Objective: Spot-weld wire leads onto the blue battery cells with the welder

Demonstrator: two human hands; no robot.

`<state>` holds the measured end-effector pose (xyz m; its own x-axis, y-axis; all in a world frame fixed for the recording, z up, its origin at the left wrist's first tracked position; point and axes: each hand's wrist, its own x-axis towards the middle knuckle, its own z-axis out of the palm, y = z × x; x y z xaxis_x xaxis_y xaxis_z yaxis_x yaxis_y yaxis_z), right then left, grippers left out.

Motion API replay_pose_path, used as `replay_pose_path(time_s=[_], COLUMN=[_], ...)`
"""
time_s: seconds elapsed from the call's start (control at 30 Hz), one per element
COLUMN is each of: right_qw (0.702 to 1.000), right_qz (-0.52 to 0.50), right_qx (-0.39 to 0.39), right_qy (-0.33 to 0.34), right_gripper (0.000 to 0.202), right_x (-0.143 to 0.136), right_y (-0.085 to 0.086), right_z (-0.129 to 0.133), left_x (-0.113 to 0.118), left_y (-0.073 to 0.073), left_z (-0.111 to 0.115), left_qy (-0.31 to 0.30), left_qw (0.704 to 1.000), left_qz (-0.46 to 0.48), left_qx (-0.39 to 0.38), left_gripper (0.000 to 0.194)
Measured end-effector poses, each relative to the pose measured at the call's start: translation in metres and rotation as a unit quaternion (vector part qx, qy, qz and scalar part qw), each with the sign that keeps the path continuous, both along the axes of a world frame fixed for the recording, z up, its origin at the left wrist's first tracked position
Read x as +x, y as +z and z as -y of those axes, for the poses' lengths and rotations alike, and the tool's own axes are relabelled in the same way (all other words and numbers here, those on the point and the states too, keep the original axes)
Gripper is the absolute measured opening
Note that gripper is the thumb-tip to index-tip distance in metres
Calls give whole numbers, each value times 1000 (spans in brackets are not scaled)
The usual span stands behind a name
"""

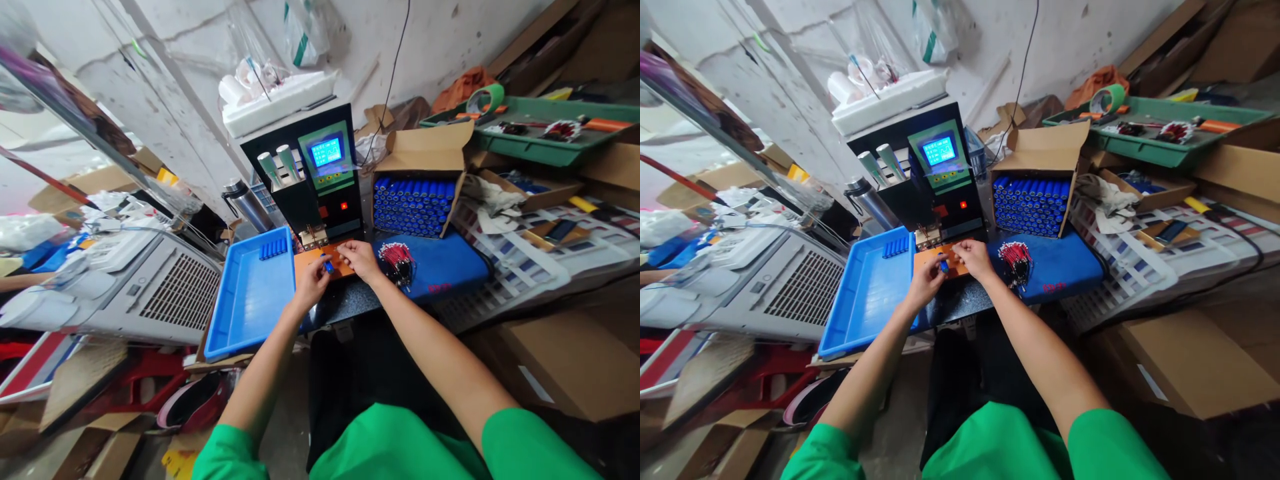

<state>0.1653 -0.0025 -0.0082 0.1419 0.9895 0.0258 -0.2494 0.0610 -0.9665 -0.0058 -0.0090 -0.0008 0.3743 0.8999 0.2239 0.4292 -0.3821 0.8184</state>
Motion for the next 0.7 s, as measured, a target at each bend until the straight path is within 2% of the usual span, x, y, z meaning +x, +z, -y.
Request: replay_pose_path(time_s=[0.13,0.3,0.53,0.7], right_qw=[1000,1000,999,999], right_qz=[7,13,36,45], right_qx=[6,16,18,18], right_qy=[-6,-9,-18,-18], right_gripper=[42,39,36,33], right_x=[-2,-3,-5,-6], right_y=[-4,-5,-6,-6], right_z=[-4,-6,-5,-6], left_x=[-1,-2,5,5], left_y=[9,13,6,-2], left_z=[-4,-20,-26,-26], left_qy=[55,52,45,61], left_qw=[997,998,996,996], left_qz=[36,9,58,65], left_qx=[-35,-35,-42,-23], left_gripper=[30,29,30,22])
